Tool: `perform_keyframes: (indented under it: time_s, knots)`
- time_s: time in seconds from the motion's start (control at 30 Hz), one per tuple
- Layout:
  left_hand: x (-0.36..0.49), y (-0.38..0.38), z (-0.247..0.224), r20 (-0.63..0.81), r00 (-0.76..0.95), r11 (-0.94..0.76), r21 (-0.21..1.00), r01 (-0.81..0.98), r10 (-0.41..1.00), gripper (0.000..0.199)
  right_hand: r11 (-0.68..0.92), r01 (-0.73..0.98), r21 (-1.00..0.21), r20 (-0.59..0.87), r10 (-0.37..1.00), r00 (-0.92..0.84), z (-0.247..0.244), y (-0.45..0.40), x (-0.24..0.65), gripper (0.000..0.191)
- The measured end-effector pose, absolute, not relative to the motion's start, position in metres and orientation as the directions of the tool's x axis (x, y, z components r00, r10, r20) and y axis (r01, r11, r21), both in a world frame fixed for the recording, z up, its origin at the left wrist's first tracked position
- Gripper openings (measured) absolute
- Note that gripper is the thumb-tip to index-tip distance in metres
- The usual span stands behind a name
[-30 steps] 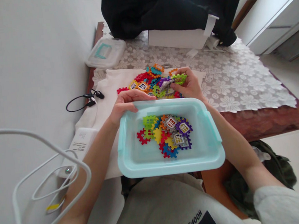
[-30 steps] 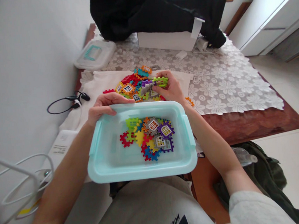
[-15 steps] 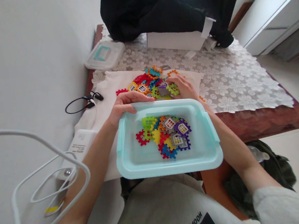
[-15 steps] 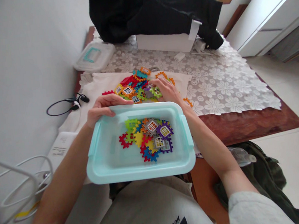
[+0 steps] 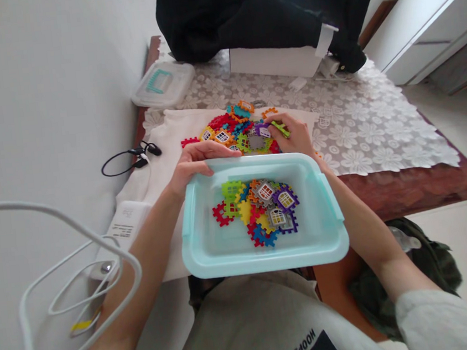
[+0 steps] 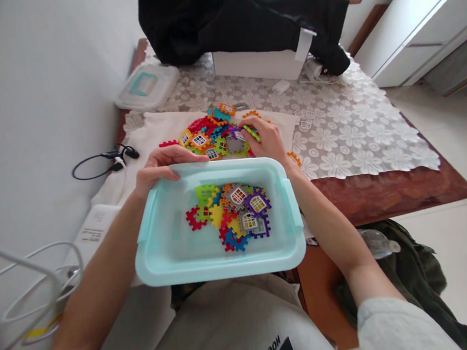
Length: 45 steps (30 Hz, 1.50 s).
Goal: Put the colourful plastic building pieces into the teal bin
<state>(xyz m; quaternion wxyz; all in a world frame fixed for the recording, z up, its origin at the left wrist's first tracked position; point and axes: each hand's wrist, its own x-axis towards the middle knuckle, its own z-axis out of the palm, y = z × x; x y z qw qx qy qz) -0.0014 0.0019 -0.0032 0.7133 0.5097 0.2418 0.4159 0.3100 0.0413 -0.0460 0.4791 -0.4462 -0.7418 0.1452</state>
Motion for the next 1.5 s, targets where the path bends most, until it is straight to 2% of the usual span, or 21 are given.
perform_keyframes:
  time_s: [0.2, 0.37, 0.47, 0.6, 0.8, 0.93, 1.0, 1.07, 1.17, 1.23, 1.33, 1.4, 1.5]
  knots:
    - [-0.003, 0.003, -0.006, 0.066, 0.534, 0.158, 0.918, -0.363, 0.843, 0.042, 0.481, 0.198, -0.854, 0.491, 0.871, 0.001, -0.042, 0.042, 0.31, 0.04]
    - [-0.004, 0.003, -0.008, 0.034, 0.539, 0.2, 0.907, -0.37, 0.841, 0.039, 0.309, -0.135, -0.941, 0.319, 0.946, -0.059, -0.027, 0.033, 0.31, 0.045]
    - [-0.004, 0.003, -0.007, 0.044, 0.542, 0.188, 0.911, -0.366, 0.839, 0.041, 0.228, -0.221, -0.948, 0.257, 0.959, -0.116, -0.015, 0.018, 0.309, 0.048]
    - [-0.004, 0.003, -0.007, 0.049, 0.538, 0.173, 0.919, -0.355, 0.842, 0.039, 0.151, -0.247, -0.957, 0.211, 0.947, -0.241, -0.004, 0.0, 0.311, 0.051]
    - [-0.002, 0.001, -0.004, 0.05, 0.533, 0.166, 0.922, -0.35, 0.845, 0.037, 0.139, -0.194, -0.971, 0.229, 0.772, -0.593, 0.012, -0.002, 0.317, 0.041]
    - [0.001, -0.002, 0.001, 0.051, 0.521, 0.163, 0.92, -0.357, 0.852, 0.036, 0.144, -0.171, -0.975, 0.223, 0.669, -0.709, 0.019, -0.004, 0.313, 0.057]
    - [0.002, -0.003, 0.002, 0.045, 0.515, 0.167, 0.919, -0.358, 0.856, 0.034, 0.153, -0.194, -0.969, 0.243, 0.731, -0.638, 0.017, -0.005, 0.308, 0.068]
    - [0.001, -0.003, 0.0, 0.035, 0.512, 0.175, 0.918, -0.356, 0.858, 0.033, 0.201, -0.159, -0.967, 0.253, 0.849, -0.465, 0.011, 0.0, 0.304, 0.077]
    - [-0.001, -0.004, -0.003, 0.043, 0.491, 0.147, 0.928, -0.343, 0.87, 0.034, 0.305, 0.069, -0.95, 0.275, 0.92, -0.279, -0.006, 0.017, 0.306, 0.078]
    - [-0.003, -0.004, -0.005, 0.06, 0.482, 0.114, 0.94, -0.323, 0.874, 0.035, 0.396, 0.264, -0.879, 0.326, 0.905, -0.274, -0.019, 0.029, 0.311, 0.069]
    - [-0.004, -0.002, -0.006, 0.072, 0.496, 0.104, 0.942, -0.318, 0.865, 0.036, 0.537, 0.481, -0.694, 0.365, 0.837, -0.408, -0.039, 0.039, 0.314, 0.064]
    - [-0.003, 0.0, -0.006, 0.06, 0.52, 0.136, 0.934, -0.33, 0.852, 0.035, 0.591, 0.541, -0.599, 0.298, 0.791, -0.534, -0.05, 0.04, 0.312, 0.063]
    - [-0.003, 0.001, -0.004, 0.03, 0.536, 0.185, 0.921, -0.342, 0.844, 0.035, 0.61, 0.609, -0.507, 0.182, 0.766, -0.616, -0.058, 0.041, 0.308, 0.048]
